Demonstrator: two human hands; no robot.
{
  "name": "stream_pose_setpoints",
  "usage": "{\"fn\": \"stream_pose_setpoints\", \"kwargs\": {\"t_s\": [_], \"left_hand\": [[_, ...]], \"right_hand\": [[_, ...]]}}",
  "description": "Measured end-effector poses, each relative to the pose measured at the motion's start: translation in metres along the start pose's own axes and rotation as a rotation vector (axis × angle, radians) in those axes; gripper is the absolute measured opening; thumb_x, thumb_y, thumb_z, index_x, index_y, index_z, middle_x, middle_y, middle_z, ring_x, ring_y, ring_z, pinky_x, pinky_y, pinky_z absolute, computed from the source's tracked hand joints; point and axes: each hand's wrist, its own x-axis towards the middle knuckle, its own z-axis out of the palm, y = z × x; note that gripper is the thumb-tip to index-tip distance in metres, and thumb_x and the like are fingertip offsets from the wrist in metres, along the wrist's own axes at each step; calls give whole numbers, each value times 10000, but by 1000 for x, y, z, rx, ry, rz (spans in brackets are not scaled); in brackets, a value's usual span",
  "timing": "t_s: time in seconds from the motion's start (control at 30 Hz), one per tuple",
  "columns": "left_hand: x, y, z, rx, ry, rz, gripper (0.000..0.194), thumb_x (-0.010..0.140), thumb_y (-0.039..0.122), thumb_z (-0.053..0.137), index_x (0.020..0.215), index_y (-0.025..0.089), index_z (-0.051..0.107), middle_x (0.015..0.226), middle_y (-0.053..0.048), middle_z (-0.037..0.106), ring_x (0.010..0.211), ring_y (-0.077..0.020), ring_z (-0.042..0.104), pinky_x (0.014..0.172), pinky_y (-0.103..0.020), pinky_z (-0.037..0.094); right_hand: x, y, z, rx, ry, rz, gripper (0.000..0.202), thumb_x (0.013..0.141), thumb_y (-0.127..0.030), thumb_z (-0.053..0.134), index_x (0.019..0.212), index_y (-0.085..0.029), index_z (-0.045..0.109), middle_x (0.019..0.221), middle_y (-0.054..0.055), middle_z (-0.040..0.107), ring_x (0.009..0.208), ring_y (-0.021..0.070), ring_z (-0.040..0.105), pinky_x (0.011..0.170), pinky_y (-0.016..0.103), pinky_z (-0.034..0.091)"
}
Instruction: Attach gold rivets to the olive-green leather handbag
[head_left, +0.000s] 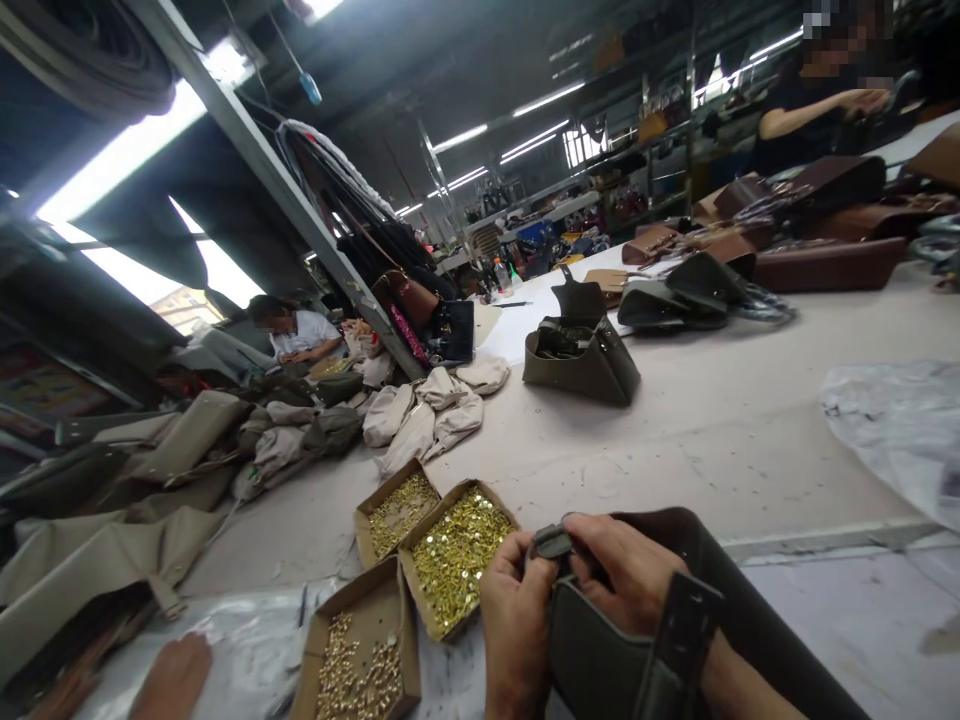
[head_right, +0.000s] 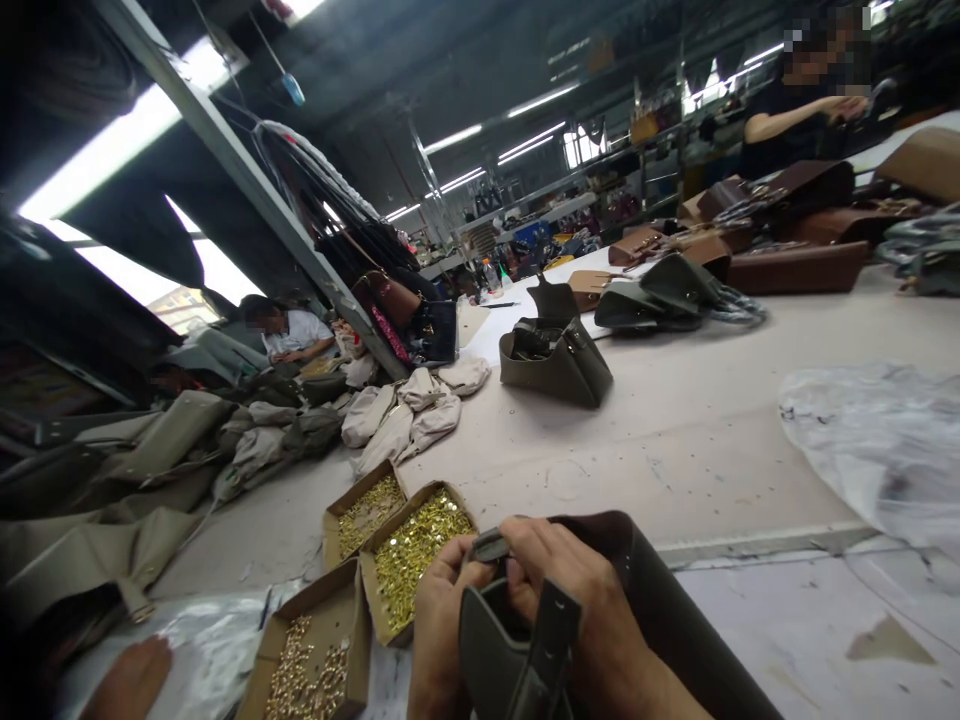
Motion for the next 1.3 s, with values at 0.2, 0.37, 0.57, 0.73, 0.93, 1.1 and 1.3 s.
{"fn": "stream_pose_setpoints", "kwargs": {"t_s": [0.2,0.37,0.57,0.73,0.93,1.1,1.3], "left_hand": [[-5,8,3,-24,-6,5,278,718,370,805,820,135,699,789,-54,721,758,-171,617,742,-261,516],[-6,12,3,-29,-36,9,316,691,381,842,816,116,725,777,-54,707,717,-158,593,710,-258,500],[-6,5,-2,5,-38,35,357,672,424,847,807,113,734,698,-30,656,631,-134,543,617,-230,465],[-5,4,-4,45,-43,38,336,698,421,838,790,117,730,706,-31,662,645,-145,565,629,-237,472],[-6,11,-2,-27,-81,-20,303,661,360,846,800,116,731,708,-25,660,639,-127,538,620,-223,457],[-3,4,-3,-96,-113,-55,351,656,381,888,816,105,742,675,-18,644,601,-110,534,584,-207,440],[1,1,-4,-117,-149,-91,377,635,371,923,813,95,739,667,-27,664,576,-95,539,574,-191,437]], "right_hand": [[0,4,-8,20,-11,-159,356,1008,-117,470,1297,-204,658,1177,108,712,984,233,725,839,327,651],[9,-2,-21,227,-86,-8,285,1030,-119,497,1213,-234,683,1077,52,709,926,197,713,791,286,628],[7,1,-18,239,-133,15,221,1091,-173,449,1223,-242,613,1095,48,683,974,205,683,837,328,588],[2,2,-12,172,-82,42,207,1097,-201,449,1209,-234,620,1122,67,693,997,219,685,841,327,577],[8,-2,-16,294,-52,116,215,1100,-198,476,1135,-239,685,1030,47,703,911,190,696,805,289,563],[12,8,-17,382,-105,131,219,1093,-201,485,1092,-241,701,976,36,696,817,171,687,721,256,540],[15,6,-16,401,-85,334,184,1047,-225,550,908,-236,670,865,-2,670,761,182,661,723,297,479]]}}
